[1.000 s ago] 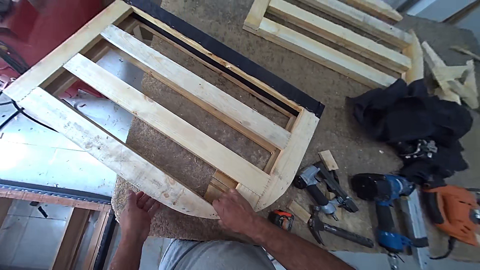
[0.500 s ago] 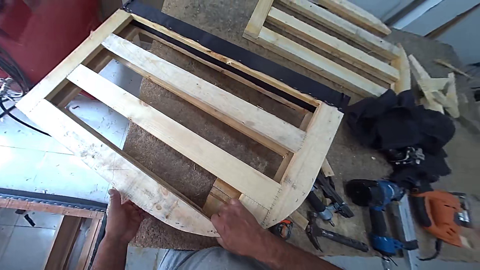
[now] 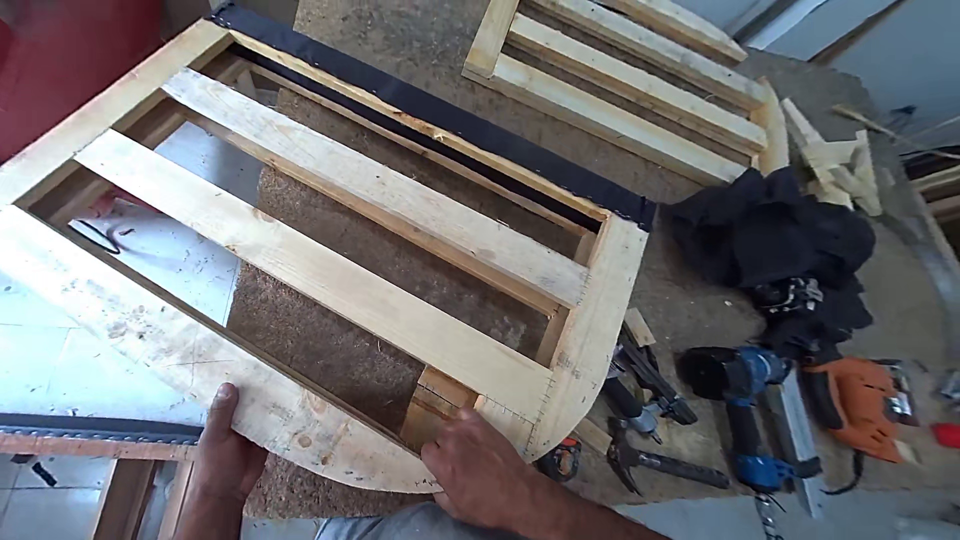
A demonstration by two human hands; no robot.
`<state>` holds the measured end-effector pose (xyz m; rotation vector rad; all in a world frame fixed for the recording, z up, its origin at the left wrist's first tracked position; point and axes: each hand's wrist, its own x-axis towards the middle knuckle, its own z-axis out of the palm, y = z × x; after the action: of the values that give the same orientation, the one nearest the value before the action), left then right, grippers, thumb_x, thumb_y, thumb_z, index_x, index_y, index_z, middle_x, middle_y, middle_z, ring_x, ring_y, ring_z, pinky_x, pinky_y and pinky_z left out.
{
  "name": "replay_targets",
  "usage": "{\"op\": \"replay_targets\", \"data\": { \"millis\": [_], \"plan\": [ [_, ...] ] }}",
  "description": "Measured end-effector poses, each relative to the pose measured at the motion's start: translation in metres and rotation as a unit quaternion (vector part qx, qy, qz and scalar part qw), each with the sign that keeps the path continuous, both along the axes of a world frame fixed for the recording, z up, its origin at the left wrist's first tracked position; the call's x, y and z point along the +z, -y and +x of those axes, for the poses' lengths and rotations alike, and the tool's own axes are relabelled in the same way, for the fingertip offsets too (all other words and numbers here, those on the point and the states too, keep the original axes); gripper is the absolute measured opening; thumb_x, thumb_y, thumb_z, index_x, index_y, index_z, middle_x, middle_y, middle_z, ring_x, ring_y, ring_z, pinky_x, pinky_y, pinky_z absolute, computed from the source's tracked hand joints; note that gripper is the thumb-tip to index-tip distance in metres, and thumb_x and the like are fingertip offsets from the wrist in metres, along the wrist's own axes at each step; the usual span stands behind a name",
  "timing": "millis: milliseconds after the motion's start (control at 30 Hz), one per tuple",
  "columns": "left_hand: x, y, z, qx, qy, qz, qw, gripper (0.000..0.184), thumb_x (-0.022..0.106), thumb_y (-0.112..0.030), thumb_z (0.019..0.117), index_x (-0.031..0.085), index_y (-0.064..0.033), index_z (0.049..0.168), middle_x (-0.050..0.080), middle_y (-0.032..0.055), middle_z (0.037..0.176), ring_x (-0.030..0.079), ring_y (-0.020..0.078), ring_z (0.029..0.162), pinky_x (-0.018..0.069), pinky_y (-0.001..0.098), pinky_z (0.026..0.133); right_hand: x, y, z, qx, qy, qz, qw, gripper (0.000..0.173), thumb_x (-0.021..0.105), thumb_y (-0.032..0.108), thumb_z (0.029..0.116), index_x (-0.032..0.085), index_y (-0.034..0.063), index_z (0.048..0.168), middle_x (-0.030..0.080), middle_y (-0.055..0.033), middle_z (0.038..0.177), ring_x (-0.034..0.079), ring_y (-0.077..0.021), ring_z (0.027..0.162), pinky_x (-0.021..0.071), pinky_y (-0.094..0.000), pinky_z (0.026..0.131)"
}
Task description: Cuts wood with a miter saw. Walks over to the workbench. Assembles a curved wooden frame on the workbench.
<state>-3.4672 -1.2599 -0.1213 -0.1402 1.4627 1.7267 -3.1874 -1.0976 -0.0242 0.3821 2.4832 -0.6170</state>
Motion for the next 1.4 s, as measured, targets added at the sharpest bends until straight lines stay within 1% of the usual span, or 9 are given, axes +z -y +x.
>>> {"op": "replay_targets", "data": {
  "millis": [233,467,567,700,867,1000,1133,1300,1400],
  "plan": [
    [0.094,-0.012,-0.011,-0.006,-0.108,-0.068,0.992,0.038,0.042,-0.049,0.1070,0.055,-0.0193,0.128,0.073,0.0006,0.100,0.074,0.0151,0.085,0.0649,0.0392,0.070,0.038,-0.011,0.003,-0.005,-0.117,-0.029,0.993,0.038,0.073,0.045,0.0847,0.064,0.0077,0.090,0.066,-0.0117,0.075,0.065,-0.0318,0.074,0.0466,-0.0551,0.081],
    [0.288,-0.022,-0.024,-0.015,-0.290,-0.066,0.955,0.037,0.020,-0.036,0.1126,0.052,-0.0168,0.110,0.068,-0.0089,0.073,0.067,0.0029,0.065,0.0594,0.0241,0.066,0.204,-0.039,0.004,-0.030,-0.226,-0.157,0.961,0.033,0.070,0.038,0.0928,0.062,0.0065,0.087,0.057,-0.0090,0.064,0.063,-0.0282,0.061,0.0479,-0.0484,0.051],
    [0.365,-0.043,-0.067,-0.084,-0.384,0.047,0.919,0.040,0.030,-0.036,0.1116,0.061,-0.0131,0.119,0.074,-0.0014,0.088,0.072,0.0094,0.080,0.0613,0.0302,0.076,0.292,-0.066,0.004,-0.112,-0.246,-0.259,0.927,0.030,0.075,0.032,0.0891,0.066,0.0059,0.101,0.064,-0.0046,0.078,0.066,-0.0156,0.071,0.0531,-0.0370,0.058],
    [0.468,-0.133,-0.007,-0.101,-0.501,-0.006,0.859,0.034,0.059,-0.031,0.1039,0.060,-0.0147,0.133,0.073,0.0080,0.094,0.072,0.0167,0.072,0.0613,0.0340,0.063,0.327,-0.091,0.006,-0.177,-0.316,-0.377,0.853,0.039,0.075,0.029,0.0871,0.062,0.0038,0.115,0.070,-0.0031,0.096,0.069,-0.0096,0.085,0.0604,-0.0311,0.075],
    [0.490,-0.215,0.035,-0.139,-0.589,-0.016,0.796,0.051,0.070,-0.037,0.0976,0.061,-0.0066,0.137,0.070,0.0172,0.114,0.070,0.0294,0.100,0.0573,0.0539,0.088,0.324,-0.116,0.025,-0.228,-0.441,-0.435,0.751,0.024,0.064,0.026,0.0926,0.064,0.0072,0.107,0.065,0.0040,0.083,0.065,-0.0052,0.077,0.0584,-0.0257,0.074],
    [0.507,-0.263,0.055,-0.185,-0.717,-0.064,0.669,0.031,0.060,-0.040,0.1027,0.072,-0.0233,0.126,0.046,0.0173,0.156,0.049,0.0429,0.137,0.0406,0.0717,0.104,0.302,-0.131,0.066,-0.263,-0.547,-0.368,0.705,0.058,0.060,0.053,0.0962,0.063,0.0028,0.123,0.071,-0.0037,0.110,0.067,-0.0109,0.106,0.0567,-0.0321,0.096],
    [0.508,-0.292,0.068,-0.236,-0.714,-0.032,0.659,0.032,0.049,-0.035,0.1078,0.074,-0.0235,0.125,0.055,0.0016,0.152,0.050,0.0251,0.140,0.0422,0.0611,0.110,0.268,-0.114,0.110,-0.337,-0.591,-0.186,0.709,0.086,0.062,0.067,0.0895,0.052,0.0007,0.145,0.065,-0.0077,0.133,0.063,-0.0142,0.121,0.0542,-0.0366,0.104],
    [0.510,-0.301,0.082,-0.249,-0.701,-0.009,0.668,0.029,0.048,-0.026,0.1100,0.073,-0.0173,0.123,0.071,0.0051,0.121,0.066,0.0195,0.112,0.0515,0.0509,0.097,0.239,-0.055,0.137,-0.438,-0.532,-0.025,0.725,0.101,0.078,0.060,0.0824,0.042,-0.0030,0.153,0.063,-0.0244,0.135,0.067,-0.0339,0.117,0.0547,-0.0531,0.099],
    [0.512,-0.305,0.086,-0.254,-0.720,-0.023,0.646,0.030,0.048,-0.026,0.1100,0.073,-0.0171,0.125,0.065,0.0033,0.137,0.062,0.0200,0.124,0.0483,0.0522,0.103,0.226,-0.053,0.127,-0.453,-0.559,0.062,0.691,0.107,0.081,0.066,0.0747,0.049,-0.0069,0.146,0.067,-0.0257,0.126,0.071,-0.0348,0.107,0.0588,-0.0520,0.091]
  ]
}}
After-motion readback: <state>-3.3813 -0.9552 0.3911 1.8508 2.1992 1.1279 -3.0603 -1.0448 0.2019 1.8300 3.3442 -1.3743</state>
